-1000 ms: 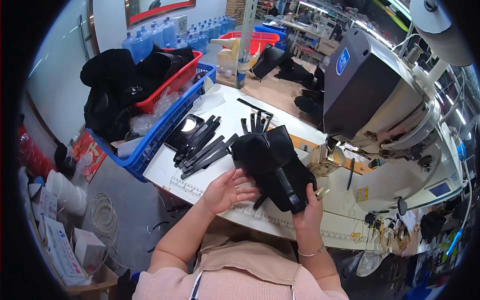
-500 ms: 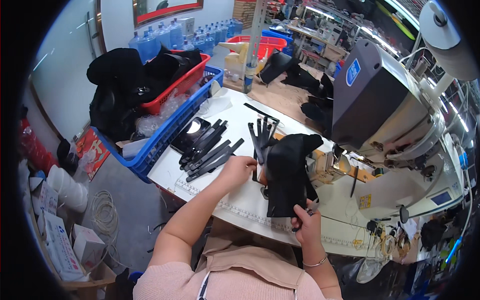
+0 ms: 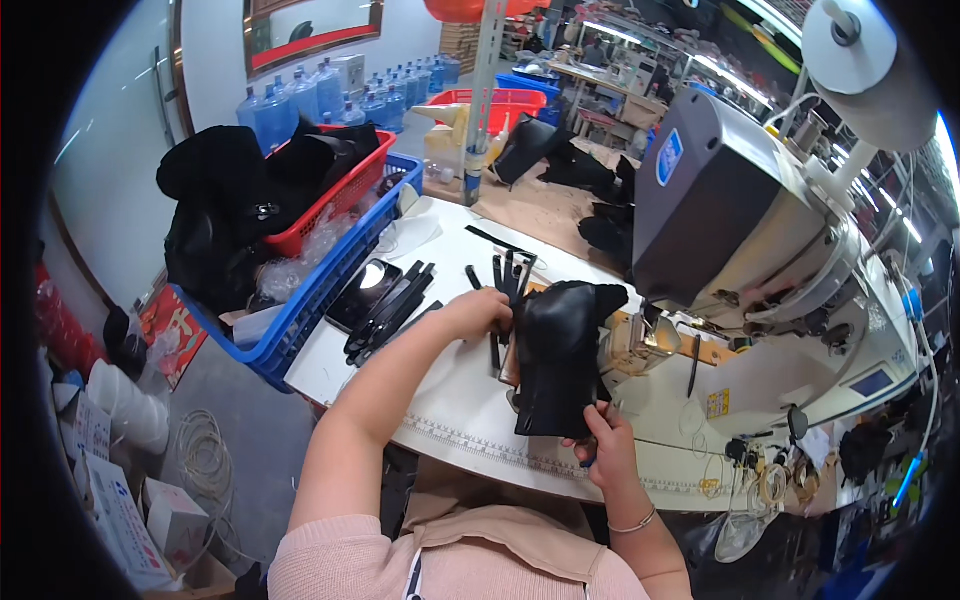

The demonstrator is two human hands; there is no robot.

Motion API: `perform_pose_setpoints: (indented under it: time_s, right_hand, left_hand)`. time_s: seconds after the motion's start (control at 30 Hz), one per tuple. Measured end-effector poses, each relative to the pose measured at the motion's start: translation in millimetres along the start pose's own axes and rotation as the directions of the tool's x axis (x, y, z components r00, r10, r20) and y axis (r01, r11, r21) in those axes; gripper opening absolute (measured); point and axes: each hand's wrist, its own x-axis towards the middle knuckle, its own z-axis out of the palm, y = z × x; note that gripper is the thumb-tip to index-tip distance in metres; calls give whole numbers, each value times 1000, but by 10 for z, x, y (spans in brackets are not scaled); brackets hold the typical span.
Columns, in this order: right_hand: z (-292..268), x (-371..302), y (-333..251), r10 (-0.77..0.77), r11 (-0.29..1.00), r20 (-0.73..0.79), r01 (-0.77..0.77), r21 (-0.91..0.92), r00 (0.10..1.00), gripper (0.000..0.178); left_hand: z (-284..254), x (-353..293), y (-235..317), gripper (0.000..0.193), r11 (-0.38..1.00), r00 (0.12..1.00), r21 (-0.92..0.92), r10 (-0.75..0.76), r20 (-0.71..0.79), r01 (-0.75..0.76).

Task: Stitching black leather shoe upper components using an industrial sewing machine.

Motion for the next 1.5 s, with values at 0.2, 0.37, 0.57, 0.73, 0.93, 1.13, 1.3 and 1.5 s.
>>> perform_pose_setpoints:
  time_s: [0.2,0.37,0.57,0.73,0.93,1.13,1.3,1.5]
  right_hand:
    - [44,65,-17,0,985,-2,0,-171,1000,22]
    - [-28,86,-7,-6,989,66,15,-146,998,27]
    - [-4,29,17,5,982,186,30,-187,982,34]
    - [-9,2,28,3,981,191,34,-191,982,36]
    - [-29,3,60,29,987,238,10,-161,971,38]
    - [-23,5,56,21,991,246,12,-132,969,39]
    - [-24,7,70,21,993,244,8,-118,970,39]
    - [-18,6,77,6,993,228,21,-117,974,39]
  left_hand:
    - [-533,-5,-253,18,619,494,-681,-484,-723,-391]
    - [-1174,-314,1270,18,763,833,-644,-385,-397,46]
    - [-461,-636,1762,13,620,904,-730,-427,-5,288]
    - [-315,-634,1755,15,591,872,-741,-488,-16,318]
    - [-262,-596,1813,15,560,844,-741,-536,18,371]
    - [-203,-591,1797,16,565,832,-740,-555,-14,365]
    - [-189,-587,1801,16,567,826,-737,-563,-20,368]
    - [-148,-586,1792,17,573,823,-734,-567,-35,364]
